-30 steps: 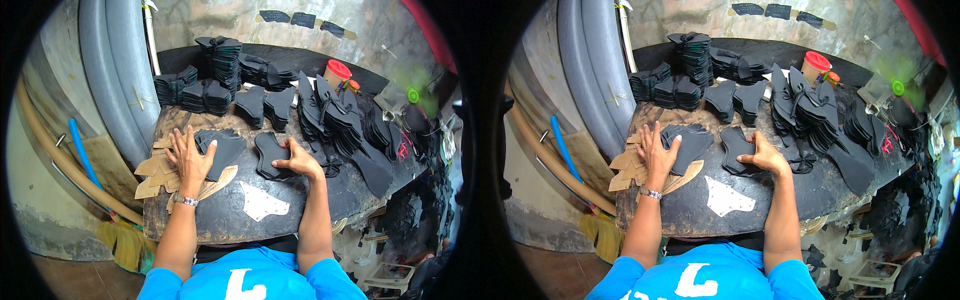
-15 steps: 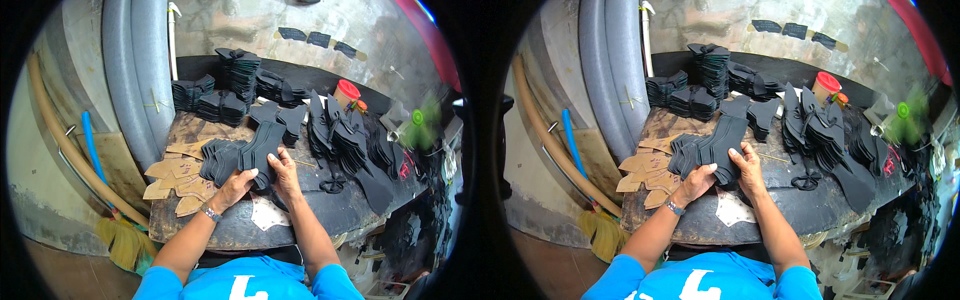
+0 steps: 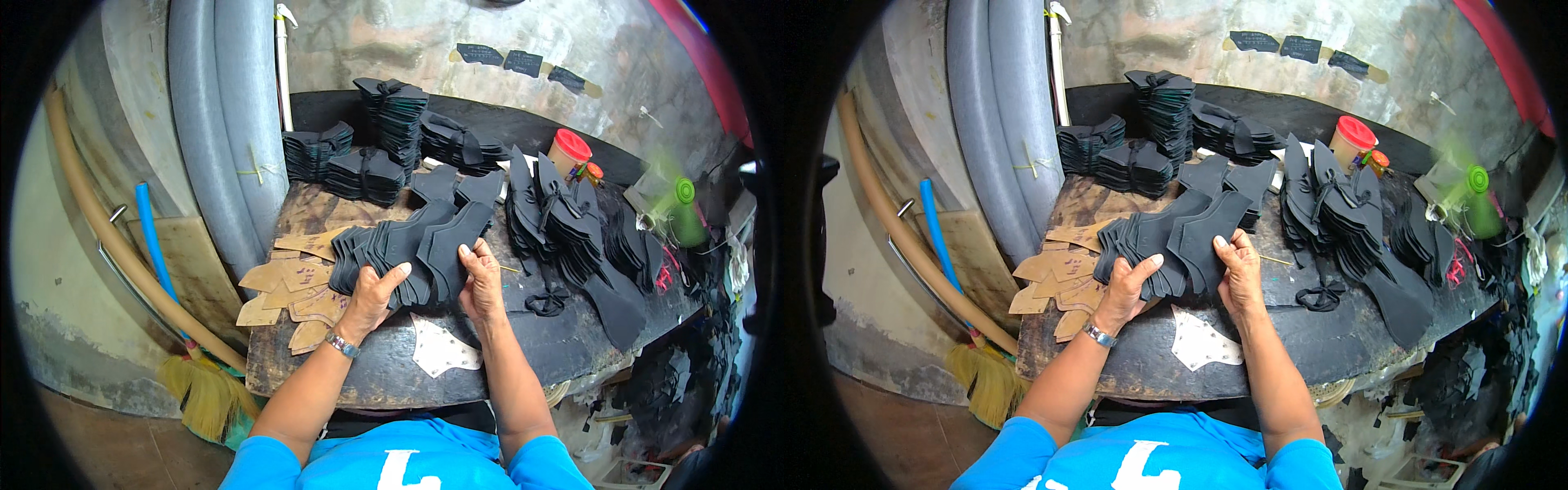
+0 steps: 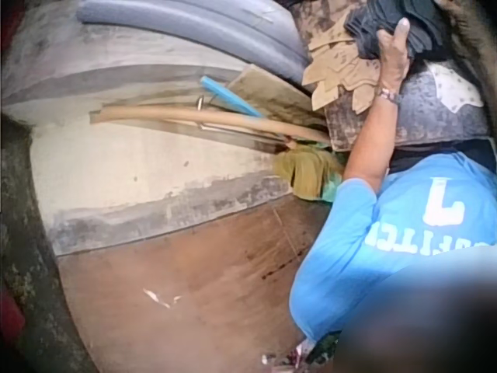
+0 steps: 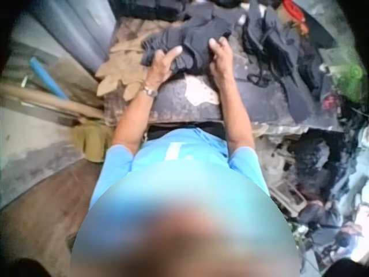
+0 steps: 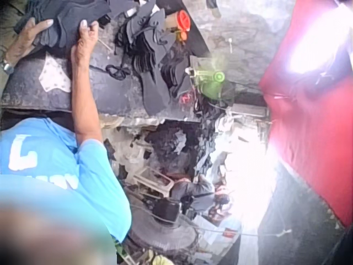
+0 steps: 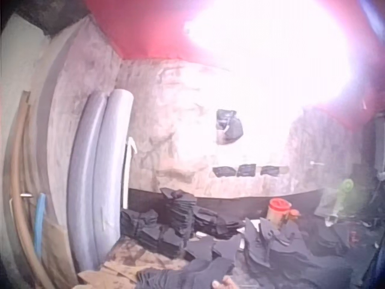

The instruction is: The person stacks black rubber shoe parts on a workbench, aligns them, and ties bundles with rubber bands. They then place a cardboard template on a rubber piece and trace its outline with a pencil.

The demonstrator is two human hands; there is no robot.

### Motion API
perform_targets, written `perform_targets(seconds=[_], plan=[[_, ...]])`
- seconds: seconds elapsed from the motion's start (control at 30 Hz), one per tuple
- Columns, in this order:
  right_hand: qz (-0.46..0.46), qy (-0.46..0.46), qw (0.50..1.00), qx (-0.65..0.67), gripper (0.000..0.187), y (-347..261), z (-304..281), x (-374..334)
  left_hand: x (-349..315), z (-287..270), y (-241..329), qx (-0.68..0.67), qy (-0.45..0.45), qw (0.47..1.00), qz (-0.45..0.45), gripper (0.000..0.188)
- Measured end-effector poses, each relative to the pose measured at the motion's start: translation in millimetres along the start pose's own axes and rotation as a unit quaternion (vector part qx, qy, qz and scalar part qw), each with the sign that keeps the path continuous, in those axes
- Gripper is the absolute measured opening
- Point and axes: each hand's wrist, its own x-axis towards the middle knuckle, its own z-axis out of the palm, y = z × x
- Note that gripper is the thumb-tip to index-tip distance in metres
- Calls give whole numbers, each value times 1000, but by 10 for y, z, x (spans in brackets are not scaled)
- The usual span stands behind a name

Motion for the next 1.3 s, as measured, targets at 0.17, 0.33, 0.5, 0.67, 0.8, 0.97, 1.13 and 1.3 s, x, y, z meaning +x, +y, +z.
perform_targets(seconds=[0.17,0.33,0.5,0.67,0.8,0.97,1.13,1.3], plan=[[13,-4,1000,-23,33,-51,102,-39,-24,178,42,-8,76,997,26,3],[87,-9,994,-61,49,-37,169,-90,-14,198,39,32,57,997,45,24],[82,6,995,-58,44,-2,148,-89,-4,150,-17,41,52,996,57,34],[80,34,995,-40,40,14,114,-82,-4,148,-20,43,47,996,60,35],[37,52,997,-49,37,-16,85,-37,-2,155,46,28,48,998,23,33],[56,47,997,-37,38,-56,58,-16,-38,149,174,-28,9,999,-28,29],[109,24,994,-19,42,-59,64,-31,-47,137,181,-130,-54,989,-47,27],[126,8,992,-24,42,-72,44,-39,-6,83,117,-8,-33,999,-9,30]])
